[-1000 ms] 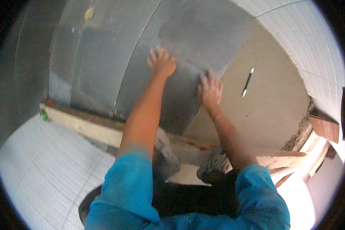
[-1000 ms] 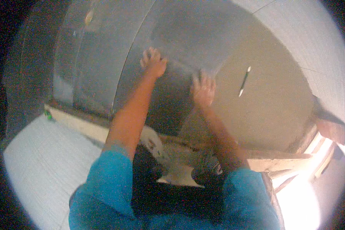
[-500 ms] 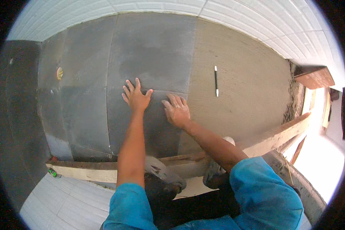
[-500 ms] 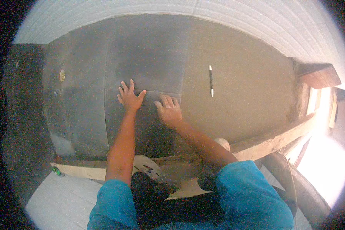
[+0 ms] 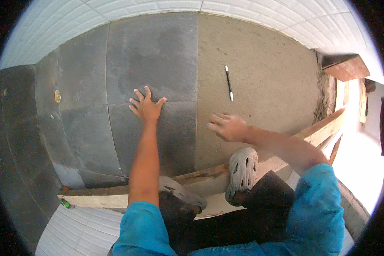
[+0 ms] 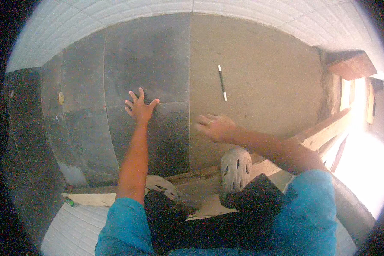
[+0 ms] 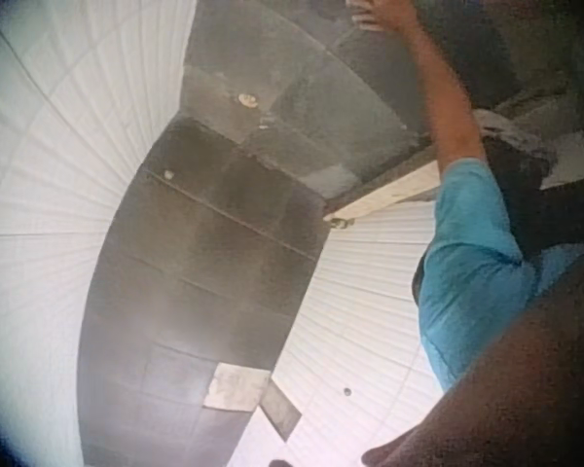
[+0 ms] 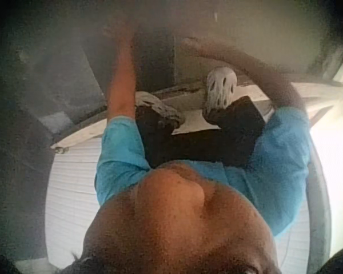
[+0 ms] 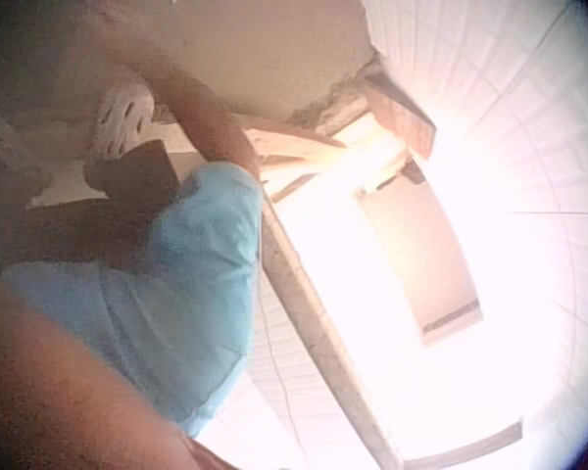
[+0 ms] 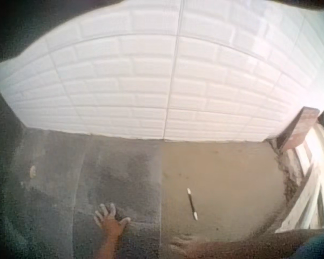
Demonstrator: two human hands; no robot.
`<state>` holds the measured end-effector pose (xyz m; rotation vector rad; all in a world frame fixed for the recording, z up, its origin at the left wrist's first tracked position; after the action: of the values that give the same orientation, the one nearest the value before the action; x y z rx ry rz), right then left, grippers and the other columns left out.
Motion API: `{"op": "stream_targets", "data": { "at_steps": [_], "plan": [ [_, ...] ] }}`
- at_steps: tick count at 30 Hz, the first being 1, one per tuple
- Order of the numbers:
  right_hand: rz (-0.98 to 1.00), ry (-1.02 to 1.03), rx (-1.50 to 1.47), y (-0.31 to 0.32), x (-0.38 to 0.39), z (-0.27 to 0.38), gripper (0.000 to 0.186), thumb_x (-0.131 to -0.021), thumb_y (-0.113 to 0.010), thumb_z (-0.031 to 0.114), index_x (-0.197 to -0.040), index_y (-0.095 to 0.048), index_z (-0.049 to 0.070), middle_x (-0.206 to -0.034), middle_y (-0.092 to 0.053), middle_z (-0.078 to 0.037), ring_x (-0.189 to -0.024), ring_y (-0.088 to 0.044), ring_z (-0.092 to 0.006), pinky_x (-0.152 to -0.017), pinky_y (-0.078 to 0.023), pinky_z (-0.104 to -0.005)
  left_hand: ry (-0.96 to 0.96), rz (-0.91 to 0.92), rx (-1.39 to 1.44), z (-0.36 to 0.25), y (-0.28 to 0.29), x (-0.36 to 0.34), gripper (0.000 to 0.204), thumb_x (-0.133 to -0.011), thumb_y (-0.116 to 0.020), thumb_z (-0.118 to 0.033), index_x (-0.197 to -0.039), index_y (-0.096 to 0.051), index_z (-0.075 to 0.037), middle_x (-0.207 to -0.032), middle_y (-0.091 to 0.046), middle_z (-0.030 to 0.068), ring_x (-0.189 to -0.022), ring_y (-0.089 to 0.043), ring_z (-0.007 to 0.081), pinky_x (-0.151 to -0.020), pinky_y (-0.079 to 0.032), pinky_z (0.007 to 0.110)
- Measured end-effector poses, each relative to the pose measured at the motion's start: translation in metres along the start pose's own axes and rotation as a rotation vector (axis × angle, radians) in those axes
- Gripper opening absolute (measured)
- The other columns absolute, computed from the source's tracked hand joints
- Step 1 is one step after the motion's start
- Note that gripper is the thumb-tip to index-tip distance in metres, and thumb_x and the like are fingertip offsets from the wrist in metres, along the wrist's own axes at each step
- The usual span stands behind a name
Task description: The person uses an angle grinder to cut a curved shape into a dark grey tile. They then use a white curved template to check the fit of the cut edge. Finally, the person carries the cut tile to a staircase and places it on a step to verify the fit.
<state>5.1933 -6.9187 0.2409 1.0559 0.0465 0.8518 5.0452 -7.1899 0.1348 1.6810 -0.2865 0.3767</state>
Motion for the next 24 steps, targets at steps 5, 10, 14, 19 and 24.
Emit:
{"op": "stream_targets", "data": {
  "at_steps": [5,10,14,19,24],
  "plan": [
    [0.237,-0.137,0.125,0.072,0.122,-0.023,0.047,-0.089,-0.063,0.02,-0.134,-0.052,0.012,-0.143,-0.047,-0.015,-0.13,-0.049,-0.0356,-0.111,-0.038,-0.0514,-0.062,0.05,-0.029,-0.007,0.009,0.001,0.099,-0.076,-0.073,-0.063,-0.156,-0.029,-0.025,-0.163,-0.014,0.021,-0.151,-0.012,0.0419,-0.118,-0.012,0.063],
    [-0.294,-0.348,0.575,0.215,0.134,-0.009,0.025,-0.087,-0.067,0.01,-0.112,-0.064,0.007,-0.112,-0.06,-0.013,-0.104,-0.061,-0.032,-0.088,-0.052,-0.0434,-0.119,0.02,-0.036,0.002,0.014,0.003,0.09,-0.08,-0.071,-0.057,-0.154,-0.035,-0.02,-0.161,-0.022,0.0223,-0.148,-0.023,0.0417,-0.116,-0.019,0.064],
    [-0.48,-0.487,0.589,0.315,0.096,-0.012,0.029,-0.089,-0.067,0.012,-0.119,-0.063,0.012,-0.116,-0.061,-0.013,-0.111,-0.06,-0.0337,-0.096,-0.05,-0.0457,-0.321,0.343,-0.042,0.052,0.061,-0.042,0.068,-0.085,-0.07,-0.04,-0.144,-0.049,-0.015,-0.152,-0.041,0.0173,-0.138,-0.043,0.0343,-0.111,-0.036,0.053],
    [-0.632,-0.259,1.027,0.414,0.05,-0.003,0.042,-0.085,-0.071,0.01,-0.126,-0.059,0.015,-0.132,-0.054,-0.011,-0.123,-0.053,-0.0328,-0.101,-0.047,-0.0452,-0.573,0.224,-0.269,0.073,0.191,-0.061,0.037,-0.089,-0.065,-0.029,-0.12,-0.067,-0.008,-0.123,-0.065,0.0183,-0.115,-0.062,0.0361,-0.094,-0.051,0.05],
    [-0.791,-0.188,1.446,0.518,-0.013,0.005,0.076,-0.08,-0.077,0.012,-0.145,-0.04,0.028,-0.153,-0.035,-0.006,-0.137,-0.042,-0.0318,-0.11,-0.043,-0.0448,-0.533,0.208,-0.282,0.116,0.213,-0.053,0.04,-0.091,-0.065,-0.031,-0.122,-0.064,-0.005,-0.125,-0.064,0.0199,-0.115,-0.061,0.0375,-0.097,-0.049,0.049]
  ]
}}
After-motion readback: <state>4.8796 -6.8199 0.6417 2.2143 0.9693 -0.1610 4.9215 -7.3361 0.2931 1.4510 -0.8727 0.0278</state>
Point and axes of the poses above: each hand's wrist, its own x-axis away from the middle knuckle, its own y-axis out of the back of the hand, z = x × y, the point moved 1 cm from there along -x, towards the middle knuckle
